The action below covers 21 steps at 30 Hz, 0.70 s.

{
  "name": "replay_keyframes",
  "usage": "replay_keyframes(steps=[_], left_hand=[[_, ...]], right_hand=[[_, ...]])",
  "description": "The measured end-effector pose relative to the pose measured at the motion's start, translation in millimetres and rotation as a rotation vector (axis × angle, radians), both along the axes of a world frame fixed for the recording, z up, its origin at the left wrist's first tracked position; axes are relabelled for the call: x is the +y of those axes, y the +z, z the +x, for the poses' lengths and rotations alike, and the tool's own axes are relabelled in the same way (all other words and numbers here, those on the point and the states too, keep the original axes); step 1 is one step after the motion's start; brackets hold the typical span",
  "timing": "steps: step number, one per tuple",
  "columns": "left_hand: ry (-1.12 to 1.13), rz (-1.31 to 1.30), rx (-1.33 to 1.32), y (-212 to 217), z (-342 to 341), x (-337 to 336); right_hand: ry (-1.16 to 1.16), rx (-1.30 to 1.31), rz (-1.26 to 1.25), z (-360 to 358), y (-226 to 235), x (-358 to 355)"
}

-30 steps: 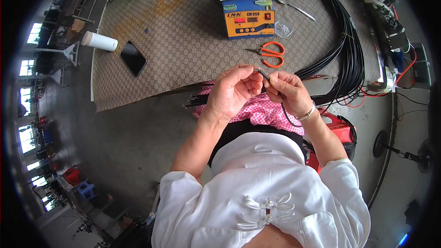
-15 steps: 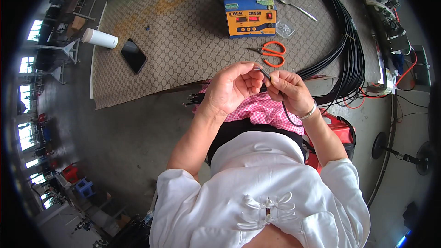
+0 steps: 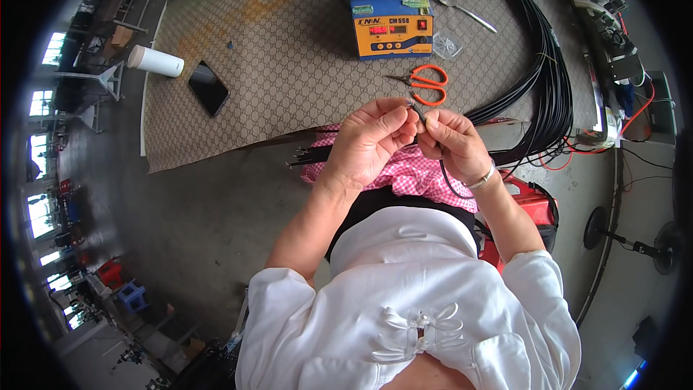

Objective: Manually assemble, trim, and test black electronic cables using a specialized testing machine and scissors.

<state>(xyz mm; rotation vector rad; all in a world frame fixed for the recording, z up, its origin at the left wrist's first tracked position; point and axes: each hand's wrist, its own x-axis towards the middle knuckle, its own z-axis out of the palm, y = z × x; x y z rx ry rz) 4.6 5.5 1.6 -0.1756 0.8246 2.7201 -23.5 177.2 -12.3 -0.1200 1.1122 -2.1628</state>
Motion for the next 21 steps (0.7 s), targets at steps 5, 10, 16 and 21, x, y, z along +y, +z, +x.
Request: replay_keyframes(steps=[5,10,16,21], left_hand=[[0.028,-0.057,0.074,3.0,2.1,3.0],[-0.002,-0.009,0.050,1.5,0.6,0.4],[0.003,0.001,0.065,-0.1,0.9,1.6],[0.004,0.028,0.046,-3.3,1.6,1.9]], right_hand=[[0.070,-0.058,-0.086,-1.1,-1.4,1.3],[0.127,-0.112,-0.173,-2.0,-2.7,3.1],[0.087,-0.090,-0.143,-1.2,-2.8,2.6],[0.045,-0.064,-0.091,-0.8,-4.3,2.3]])
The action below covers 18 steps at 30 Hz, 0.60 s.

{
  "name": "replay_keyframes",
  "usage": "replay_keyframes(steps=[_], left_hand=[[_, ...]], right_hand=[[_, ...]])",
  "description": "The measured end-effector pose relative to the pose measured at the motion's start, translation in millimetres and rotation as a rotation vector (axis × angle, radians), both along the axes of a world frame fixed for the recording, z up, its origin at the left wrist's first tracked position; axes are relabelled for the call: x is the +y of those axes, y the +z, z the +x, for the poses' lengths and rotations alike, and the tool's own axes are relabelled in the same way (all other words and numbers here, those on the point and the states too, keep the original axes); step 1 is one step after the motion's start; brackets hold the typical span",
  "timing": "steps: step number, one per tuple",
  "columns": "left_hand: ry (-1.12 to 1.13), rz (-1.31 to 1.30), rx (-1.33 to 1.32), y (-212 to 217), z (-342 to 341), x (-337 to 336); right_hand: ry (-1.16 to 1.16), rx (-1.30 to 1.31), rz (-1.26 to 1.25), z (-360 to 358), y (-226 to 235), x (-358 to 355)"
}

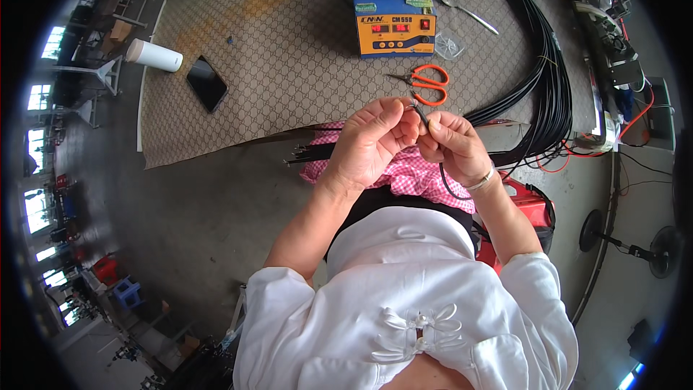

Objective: Manually assemble, trim, and test black electronic cables using a specialized testing machine and scissors.

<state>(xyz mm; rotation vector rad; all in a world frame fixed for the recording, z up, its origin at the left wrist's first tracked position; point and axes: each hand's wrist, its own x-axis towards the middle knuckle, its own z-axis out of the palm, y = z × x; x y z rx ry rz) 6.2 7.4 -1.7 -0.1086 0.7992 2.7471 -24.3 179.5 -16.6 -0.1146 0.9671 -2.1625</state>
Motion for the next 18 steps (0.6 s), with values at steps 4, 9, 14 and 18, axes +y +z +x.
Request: replay_keyframes(steps=[4,9,14,18], left_hand=[[0.002,0.010,-0.013,0.6,-1.0,0.6],[0.006,0.023,-0.024,0.1,-2.0,2.1],[0.037,-0.012,-0.031,0.8,-1.1,2.3],[0.046,-0.028,-0.033,2.1,-0.9,2.0]], right_hand=[[-0.001,0.003,-0.004,-0.4,2.4,0.0],[0.015,-0.009,-0.028,-1.8,1.3,0.7],[0.016,-0.019,-0.029,-0.9,-0.5,-1.0],[0.025,-0.022,-0.031,-1.6,2.3,-1.6]])
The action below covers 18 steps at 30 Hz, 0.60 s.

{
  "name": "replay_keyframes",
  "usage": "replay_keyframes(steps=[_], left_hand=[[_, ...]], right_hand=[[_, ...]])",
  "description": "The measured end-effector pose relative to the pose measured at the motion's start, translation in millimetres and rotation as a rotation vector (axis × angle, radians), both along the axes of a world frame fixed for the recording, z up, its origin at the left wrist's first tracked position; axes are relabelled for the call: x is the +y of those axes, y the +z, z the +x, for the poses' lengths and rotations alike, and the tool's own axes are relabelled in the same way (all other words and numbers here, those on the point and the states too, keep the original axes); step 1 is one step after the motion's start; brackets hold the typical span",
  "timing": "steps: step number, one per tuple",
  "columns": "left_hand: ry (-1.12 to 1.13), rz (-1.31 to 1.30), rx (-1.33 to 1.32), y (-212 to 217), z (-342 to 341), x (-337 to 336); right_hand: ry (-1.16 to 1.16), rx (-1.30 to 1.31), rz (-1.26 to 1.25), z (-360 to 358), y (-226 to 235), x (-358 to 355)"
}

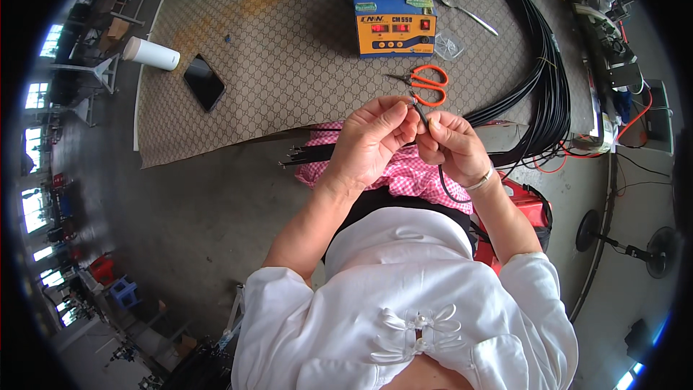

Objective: Manually assemble, trim, and test black electronic cables using a specialized testing machine and scissors.

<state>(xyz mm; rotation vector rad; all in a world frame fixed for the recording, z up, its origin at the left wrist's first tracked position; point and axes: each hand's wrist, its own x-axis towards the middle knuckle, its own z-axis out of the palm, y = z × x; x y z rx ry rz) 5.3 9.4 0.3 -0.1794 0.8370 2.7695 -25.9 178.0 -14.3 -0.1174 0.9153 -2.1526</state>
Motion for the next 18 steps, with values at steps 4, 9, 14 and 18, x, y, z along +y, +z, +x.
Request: replay_keyframes(steps=[4,9,14,18], left_hand=[[0.004,-0.009,0.008,2.7,-2.3,0.0],[0.010,-0.039,-0.032,0.1,-7.0,2.0],[0.005,-0.156,-0.115,-15.5,-7.4,-3.3],[-0.003,-0.183,-0.157,-32.4,-8.9,-7.0]], right_hand=[[-0.018,0.012,-0.004,-3.3,1.2,1.8],[-0.131,0.050,0.070,-19.3,9.9,16.1],[-0.272,0.270,0.415,-50.2,12.0,35.4],[-0.337,0.515,0.766,-90.1,1.8,48.4]])
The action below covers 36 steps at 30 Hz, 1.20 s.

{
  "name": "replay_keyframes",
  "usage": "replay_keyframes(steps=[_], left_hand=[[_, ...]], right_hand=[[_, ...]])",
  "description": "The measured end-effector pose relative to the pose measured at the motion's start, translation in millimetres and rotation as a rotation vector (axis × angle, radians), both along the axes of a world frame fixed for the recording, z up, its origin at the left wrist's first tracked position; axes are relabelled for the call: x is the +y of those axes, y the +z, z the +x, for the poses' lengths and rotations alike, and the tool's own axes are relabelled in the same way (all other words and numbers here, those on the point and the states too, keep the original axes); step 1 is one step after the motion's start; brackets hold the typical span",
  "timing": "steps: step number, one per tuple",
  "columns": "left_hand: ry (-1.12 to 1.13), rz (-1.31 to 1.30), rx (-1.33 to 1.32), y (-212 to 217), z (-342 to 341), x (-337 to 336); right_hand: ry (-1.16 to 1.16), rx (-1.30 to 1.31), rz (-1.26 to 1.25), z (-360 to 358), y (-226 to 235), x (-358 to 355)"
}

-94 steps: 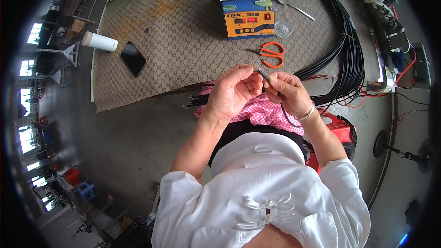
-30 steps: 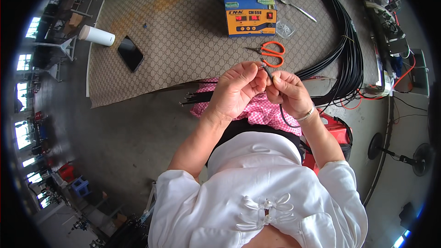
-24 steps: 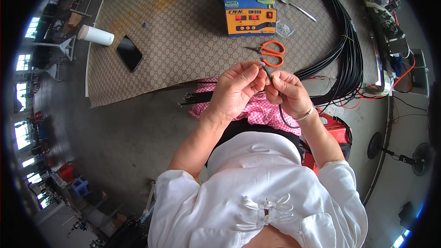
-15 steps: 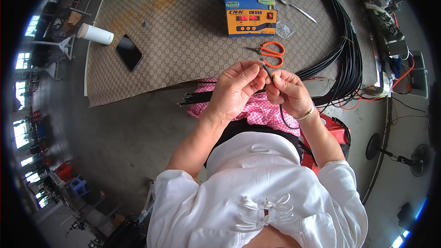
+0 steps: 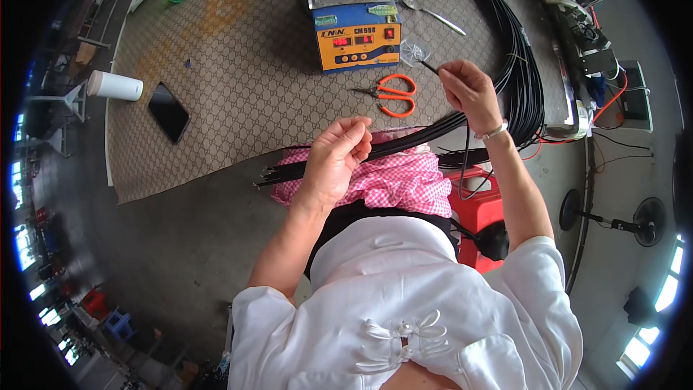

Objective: Manually assemble, trim, and test black electronic cables using a specialized testing machine and scissors.

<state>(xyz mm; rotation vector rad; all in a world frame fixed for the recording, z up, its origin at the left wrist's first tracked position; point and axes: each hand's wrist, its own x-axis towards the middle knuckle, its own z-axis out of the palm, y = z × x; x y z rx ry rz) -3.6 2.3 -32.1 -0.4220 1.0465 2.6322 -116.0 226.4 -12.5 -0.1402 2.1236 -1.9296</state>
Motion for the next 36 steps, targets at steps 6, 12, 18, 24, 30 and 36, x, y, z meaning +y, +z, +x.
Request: replay_keyframes(steps=[6,12,18,24,30,36], left_hand=[[0.014,0.088,-0.061,-7.3,-12.8,-1.1],[-0.022,0.289,-0.065,6.8,-43.7,11.4],[-0.036,0.355,-0.037,10.6,-52.3,12.2],[-0.040,0.399,-0.018,10.8,-53.8,11.4],[-0.036,0.434,-0.009,7.3,-53.6,12.3],[-0.032,0.324,-0.080,8.7,-51.2,8.7]], right_hand=[[0.194,-0.352,-0.347,-18.2,7.1,3.8],[0.344,-0.477,-0.479,-3.9,4.9,-16.6],[0.350,-0.499,-0.484,0.0,2.4,-26.6],[0.365,-0.508,-0.512,-0.9,1.7,-29.1],[0.369,-0.506,-0.530,1.1,4.0,-31.7],[0.275,-0.316,-0.250,-8.8,8.3,-20.2]])
